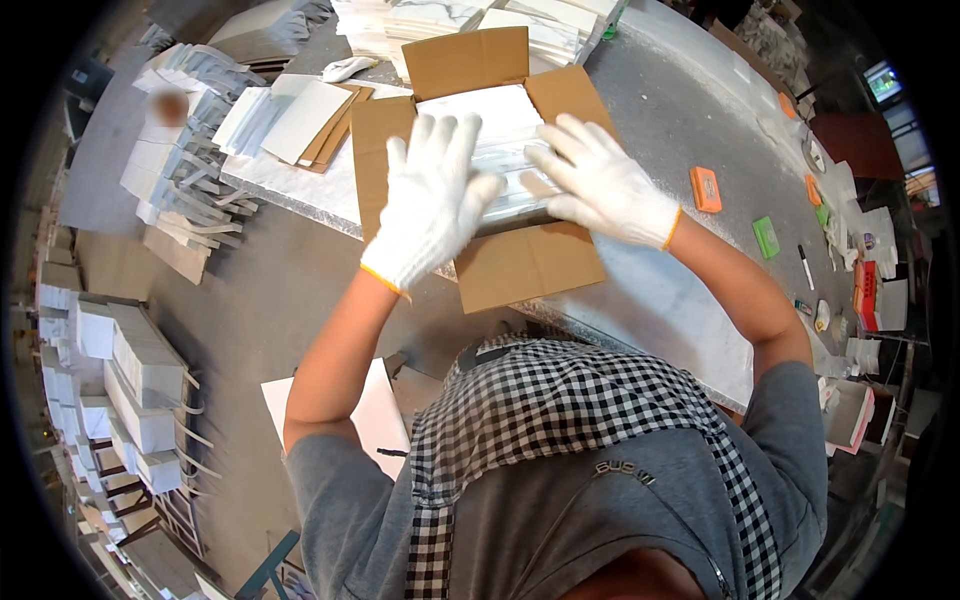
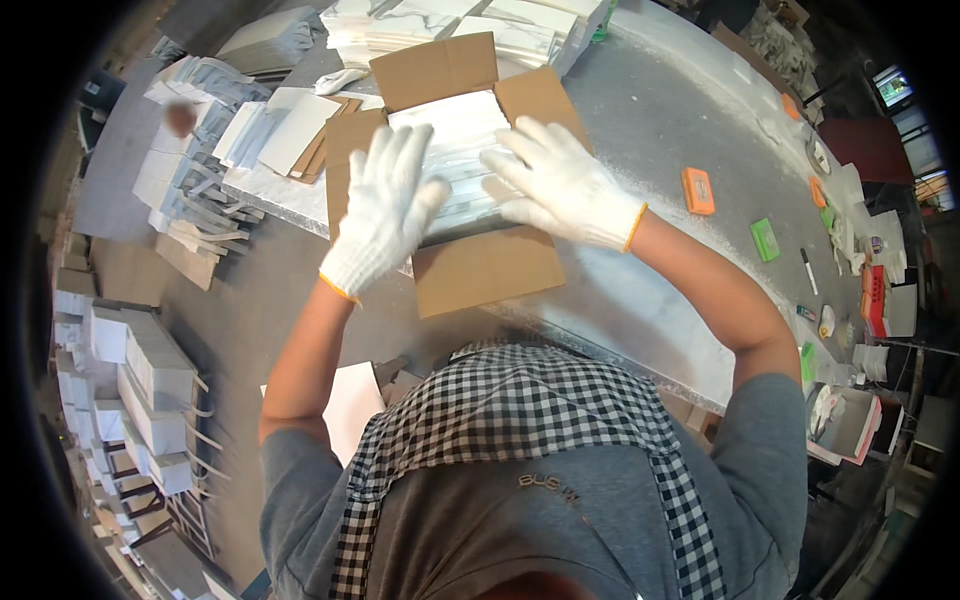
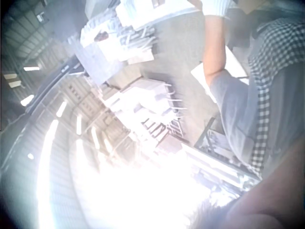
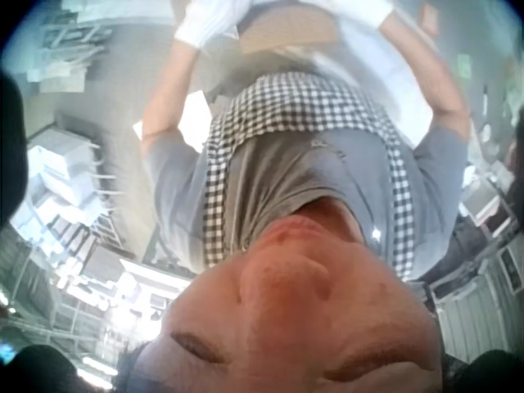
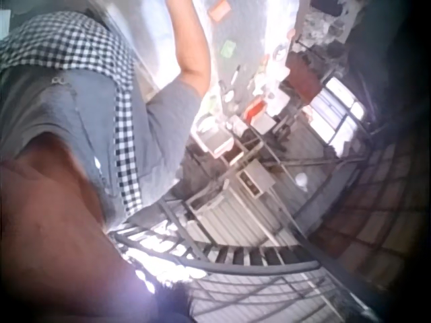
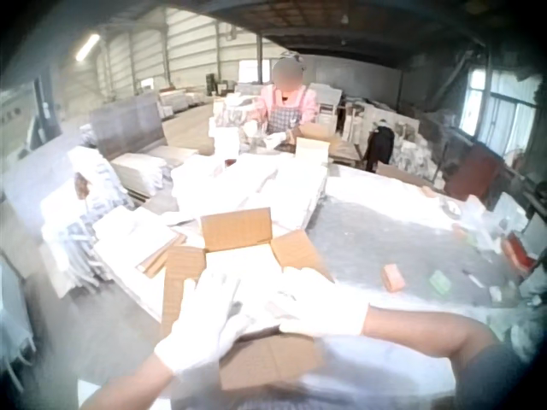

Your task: The person wipes white rectangular blocks with an orange sponge, then wraps them in plastic film and places them into a cardboard box. The person also uses a tape dispenser to seal the box and stacks the finished packages on a nearby pallet.

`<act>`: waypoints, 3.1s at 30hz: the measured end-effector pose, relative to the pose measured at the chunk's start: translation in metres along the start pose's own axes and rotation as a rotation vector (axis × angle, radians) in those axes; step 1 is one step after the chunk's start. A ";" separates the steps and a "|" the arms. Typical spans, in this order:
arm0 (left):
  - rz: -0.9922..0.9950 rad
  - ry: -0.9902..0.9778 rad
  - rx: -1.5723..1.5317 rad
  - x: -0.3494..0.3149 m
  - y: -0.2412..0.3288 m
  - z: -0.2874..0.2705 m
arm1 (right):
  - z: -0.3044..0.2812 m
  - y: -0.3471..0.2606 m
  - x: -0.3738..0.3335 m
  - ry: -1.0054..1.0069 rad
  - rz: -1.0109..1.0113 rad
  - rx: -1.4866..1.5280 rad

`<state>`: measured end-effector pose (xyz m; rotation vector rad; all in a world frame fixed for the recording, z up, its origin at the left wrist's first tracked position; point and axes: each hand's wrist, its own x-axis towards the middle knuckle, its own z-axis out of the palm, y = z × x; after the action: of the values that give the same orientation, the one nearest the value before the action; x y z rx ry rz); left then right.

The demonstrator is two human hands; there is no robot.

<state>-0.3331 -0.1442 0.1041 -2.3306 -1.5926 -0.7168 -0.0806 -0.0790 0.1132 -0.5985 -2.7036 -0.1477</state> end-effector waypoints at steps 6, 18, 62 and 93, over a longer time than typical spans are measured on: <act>-0.007 -0.258 0.175 -0.013 0.004 0.043 | -0.007 -0.023 0.001 -0.317 0.020 -0.102; -0.206 -0.137 0.041 0.016 0.007 -0.003 | -0.004 -0.028 -0.040 -0.166 0.073 -0.013; -1.603 0.454 -1.009 -0.041 0.092 0.052 | 0.057 0.052 0.087 -0.144 -0.015 0.006; -0.420 0.094 -0.687 0.061 -0.102 0.095 | 0.129 0.037 -0.050 0.456 0.767 1.108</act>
<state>-0.3843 -0.0132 0.0462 -2.3132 -2.0566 -1.6668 -0.0650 -0.0416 -0.0245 -0.9671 -1.5706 1.1488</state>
